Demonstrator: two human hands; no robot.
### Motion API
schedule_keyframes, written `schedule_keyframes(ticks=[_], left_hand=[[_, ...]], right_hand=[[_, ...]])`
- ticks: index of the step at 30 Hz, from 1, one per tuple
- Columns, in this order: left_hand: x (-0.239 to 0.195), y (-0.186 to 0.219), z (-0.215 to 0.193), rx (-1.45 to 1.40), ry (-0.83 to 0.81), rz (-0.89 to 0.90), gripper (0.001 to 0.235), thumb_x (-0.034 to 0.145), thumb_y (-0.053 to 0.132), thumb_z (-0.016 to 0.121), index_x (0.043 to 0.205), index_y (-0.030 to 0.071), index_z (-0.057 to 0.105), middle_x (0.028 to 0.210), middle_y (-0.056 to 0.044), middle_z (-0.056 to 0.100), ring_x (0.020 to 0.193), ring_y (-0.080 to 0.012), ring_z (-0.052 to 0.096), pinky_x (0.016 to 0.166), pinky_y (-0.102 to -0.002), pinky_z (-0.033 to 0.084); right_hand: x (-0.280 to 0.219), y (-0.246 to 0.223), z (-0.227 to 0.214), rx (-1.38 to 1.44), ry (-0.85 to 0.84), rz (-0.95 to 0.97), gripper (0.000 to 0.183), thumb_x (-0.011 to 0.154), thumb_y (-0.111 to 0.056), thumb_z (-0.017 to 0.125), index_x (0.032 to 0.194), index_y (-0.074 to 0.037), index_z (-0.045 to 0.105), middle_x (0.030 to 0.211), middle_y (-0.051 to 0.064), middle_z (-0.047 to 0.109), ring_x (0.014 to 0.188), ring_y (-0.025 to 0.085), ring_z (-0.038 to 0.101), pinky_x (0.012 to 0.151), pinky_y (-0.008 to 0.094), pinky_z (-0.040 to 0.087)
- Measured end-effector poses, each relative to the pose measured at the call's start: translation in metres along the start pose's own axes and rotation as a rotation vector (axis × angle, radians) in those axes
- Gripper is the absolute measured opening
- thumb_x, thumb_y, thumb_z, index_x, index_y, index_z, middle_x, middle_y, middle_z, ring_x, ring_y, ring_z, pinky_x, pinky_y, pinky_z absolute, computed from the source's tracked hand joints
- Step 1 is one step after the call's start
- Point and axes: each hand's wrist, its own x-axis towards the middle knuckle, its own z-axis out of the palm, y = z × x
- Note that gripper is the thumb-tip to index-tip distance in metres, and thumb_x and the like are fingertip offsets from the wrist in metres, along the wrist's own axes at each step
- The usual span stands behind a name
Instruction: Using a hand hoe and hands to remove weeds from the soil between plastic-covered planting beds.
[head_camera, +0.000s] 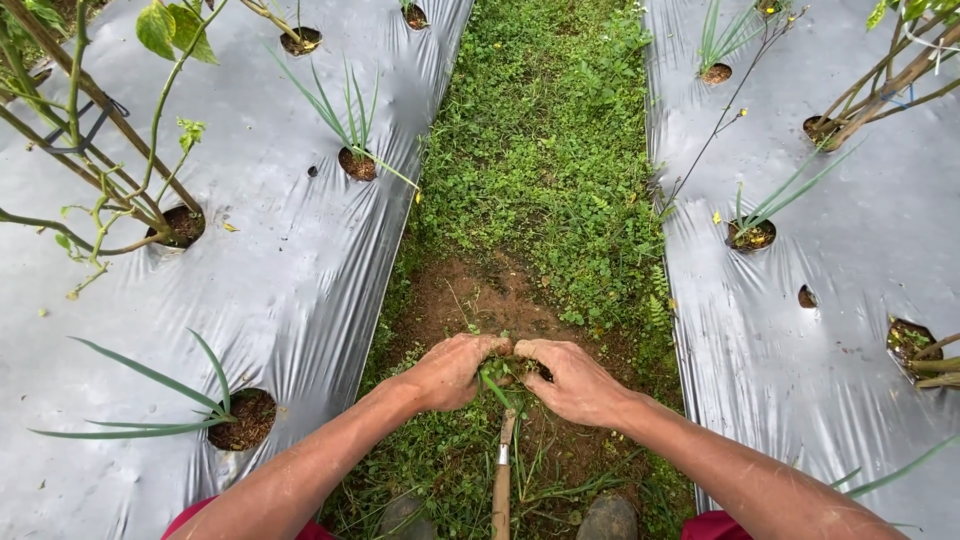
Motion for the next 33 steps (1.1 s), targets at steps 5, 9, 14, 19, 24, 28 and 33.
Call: schedule_keyframes(ticks=[5, 9, 14, 19, 24, 28, 33], left_hand=[[-0.005, 0.006, -0.010, 0.082, -0.067, 0.040, 0.042, 0.088, -0.011, 0.059, 0.125, 0.008, 0.063, 0.115, -0.011, 0.070, 0.108, -0.0317, 0.067, 0.103, -0.051, 0.050], [-0.003, 0.002, -0.002, 0.172, -0.070, 0.051, 0.051, 0.091, -0.006, 0.057, 0.140, 0.010, 0.055, 0.135, -0.011, 0.065, 0.122, -0.0347, 0.063, 0.105, -0.052, 0.052], [-0.012, 0.001, -0.010, 0.199, -0.066, -0.036, 0.048, 0.093, 0.004, 0.060, 0.140, 0.013, 0.056, 0.140, -0.011, 0.062, 0.124, -0.0295, 0.061, 0.109, -0.046, 0.049], [-0.024, 0.029, -0.030, 0.351, -0.030, -0.031, 0.042, 0.100, 0.014, 0.055, 0.141, 0.008, 0.055, 0.146, -0.015, 0.058, 0.132, -0.0316, 0.059, 0.114, -0.047, 0.048], [-0.017, 0.009, -0.051, 0.408, 0.082, -0.094, 0.051, 0.101, 0.018, 0.052, 0.150, 0.006, 0.045, 0.151, -0.018, 0.052, 0.141, -0.0325, 0.050, 0.117, -0.048, 0.044], [-0.021, -0.007, -0.080, 0.247, 0.239, -0.133, 0.056, 0.097, 0.010, 0.055, 0.152, 0.006, 0.044, 0.151, -0.018, 0.051, 0.140, -0.0326, 0.051, 0.116, -0.048, 0.045], [-0.029, -0.008, -0.087, 0.011, 0.272, -0.155, 0.051, 0.097, 0.004, 0.057, 0.147, 0.006, 0.050, 0.141, -0.019, 0.060, 0.120, -0.0334, 0.066, 0.102, -0.046, 0.055]], right_hand=[[-0.003, -0.015, -0.003, -0.056, -0.071, 0.008, 0.051, 0.096, 0.002, 0.051, 0.147, -0.004, 0.051, 0.142, 0.023, 0.059, 0.137, 0.041, 0.052, 0.115, 0.058, 0.040], [0.000, -0.010, -0.003, -0.104, -0.082, -0.007, 0.052, 0.096, 0.000, 0.050, 0.148, -0.007, 0.050, 0.141, 0.021, 0.061, 0.138, 0.041, 0.052, 0.116, 0.059, 0.038], [0.001, -0.006, -0.011, -0.153, -0.054, 0.052, 0.049, 0.097, -0.002, 0.051, 0.146, -0.002, 0.050, 0.146, 0.025, 0.055, 0.140, 0.039, 0.050, 0.120, 0.057, 0.034], [0.006, 0.000, -0.019, -0.181, -0.004, 0.090, 0.047, 0.098, -0.003, 0.052, 0.144, 0.001, 0.050, 0.146, 0.026, 0.055, 0.140, 0.040, 0.051, 0.119, 0.056, 0.035], [0.008, 0.017, -0.029, -0.119, 0.206, 0.045, 0.044, 0.097, -0.002, 0.053, 0.140, 0.001, 0.055, 0.143, 0.027, 0.056, 0.133, 0.041, 0.057, 0.115, 0.055, 0.042], [0.008, 0.038, -0.041, 0.117, 0.402, 0.080, 0.034, 0.099, -0.006, 0.059, 0.131, 0.004, 0.058, 0.136, 0.029, 0.058, 0.046, 0.010, 0.059, 0.040, 0.023, 0.054], [0.005, 0.030, -0.046, 0.558, 0.507, 0.189, 0.032, 0.102, -0.007, 0.056, 0.133, 0.004, 0.052, 0.138, 0.022, 0.051, 0.067, 0.014, 0.063, 0.053, 0.027, 0.061]])
